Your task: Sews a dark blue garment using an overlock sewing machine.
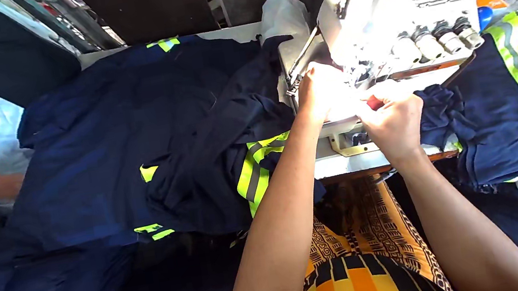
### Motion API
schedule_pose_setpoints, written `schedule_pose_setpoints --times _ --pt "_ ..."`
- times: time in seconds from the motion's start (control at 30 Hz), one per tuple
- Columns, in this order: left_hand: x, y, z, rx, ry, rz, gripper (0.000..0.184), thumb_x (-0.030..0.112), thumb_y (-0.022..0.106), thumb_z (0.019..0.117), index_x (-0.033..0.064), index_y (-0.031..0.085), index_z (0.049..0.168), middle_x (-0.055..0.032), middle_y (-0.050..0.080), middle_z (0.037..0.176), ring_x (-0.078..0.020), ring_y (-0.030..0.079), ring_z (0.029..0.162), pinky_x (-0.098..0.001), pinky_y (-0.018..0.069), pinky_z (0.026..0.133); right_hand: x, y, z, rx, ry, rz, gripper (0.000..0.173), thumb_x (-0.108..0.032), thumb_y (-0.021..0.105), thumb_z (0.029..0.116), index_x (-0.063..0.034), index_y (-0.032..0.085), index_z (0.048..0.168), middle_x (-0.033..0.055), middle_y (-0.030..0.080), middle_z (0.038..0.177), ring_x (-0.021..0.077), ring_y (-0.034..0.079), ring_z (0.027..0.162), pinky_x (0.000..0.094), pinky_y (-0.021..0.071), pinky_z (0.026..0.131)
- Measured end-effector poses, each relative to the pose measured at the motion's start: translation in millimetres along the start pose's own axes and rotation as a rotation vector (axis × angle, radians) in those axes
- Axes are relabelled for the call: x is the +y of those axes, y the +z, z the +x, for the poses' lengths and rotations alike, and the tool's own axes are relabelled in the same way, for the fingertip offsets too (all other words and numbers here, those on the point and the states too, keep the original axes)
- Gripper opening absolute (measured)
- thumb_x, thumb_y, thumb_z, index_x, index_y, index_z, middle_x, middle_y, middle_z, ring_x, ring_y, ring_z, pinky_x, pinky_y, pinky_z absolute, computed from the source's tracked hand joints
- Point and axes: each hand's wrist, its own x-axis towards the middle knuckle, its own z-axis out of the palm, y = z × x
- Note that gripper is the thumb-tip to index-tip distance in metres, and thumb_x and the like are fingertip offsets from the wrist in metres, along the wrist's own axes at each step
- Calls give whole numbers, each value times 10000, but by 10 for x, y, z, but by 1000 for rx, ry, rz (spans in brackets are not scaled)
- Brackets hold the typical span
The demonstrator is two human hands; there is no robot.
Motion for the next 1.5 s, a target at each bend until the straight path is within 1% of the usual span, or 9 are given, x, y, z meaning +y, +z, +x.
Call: schedule_pose_setpoints --times 0.13,0.3,0.43,0.67,0.83,1.1,1.27,1.4,1.5 --pt "-11 10 18 10 -6 -9 191 167 632 996 15 711 1081 -174 688 1104 -281 644 1072 -472 498 957 11 13 -15 12 4 14 68 -100 708 876 -39 729 856 95 641 795 209 608 700 407 481 615" --pt "38 -17 12 1 0 86 204 192 624 998 21 734 1004 -179 701 1082 -300 654 1067 -510 497 943 12 15 -21 14 5 24 60 -95 711 881 -43 738 870 86 646 797 185 606 681 380 484 598" --pt "13 -14 4 20 9 58 193 186 646 987 37 751 1050 -163 706 1129 -290 643 1128 -489 481 1002 1 0 -5 7 3 14 71 -94 699 884 -36 724 852 96 643 787 204 607 679 399 478 594" --pt "-12 -26 -4 29 71 82 130 123 676 953 63 782 999 -150 724 1074 -278 658 1081 -476 495 974 -18 -8 20 -2 3 -6 72 -84 703 878 -21 721 850 123 645 793 266 624 730 451 479 624" --pt "-9 -30 -16 32 66 81 145 135 679 951 32 763 1010 -163 713 1084 -285 651 1094 -475 491 982 -26 -8 26 -8 10 -21 81 -93 705 877 -21 709 839 123 637 781 262 616 712 451 474 618" --pt "4 -39 -13 37 63 95 137 112 667 956 42 771 1014 -161 713 1103 -279 652 1097 -468 492 982 -49 -19 35 -17 24 -36 71 -90 703 879 -29 711 843 116 636 784 260 614 714 449 469 618" --pt "1 -22 -13 61 43 39 136 106 680 945 28 761 1021 -174 711 1081 -282 658 1065 -471 505 945 -54 -23 33 -17 18 -43 93 -101 703 888 -24 704 837 116 632 773 257 611 695 443 465 605" --pt "4 9 13 66 7 27 189 142 678 956 0 737 1066 -200 684 1170 -320 622 1161 -487 470 1020 -51 -17 36 -11 13 -38 79 -98 702 883 -34 709 838 104 628 759 236 598 676 434 456 594" --pt "22 22 32 57 -14 55 226 171 672 963 -22 724 1069 -215 676 1183 -329 627 1156 -498 476 1011 -45 -17 33 -17 14 -33 73 -89 702 886 -30 708 844 108 628 768 240 601 681 436 463 601"
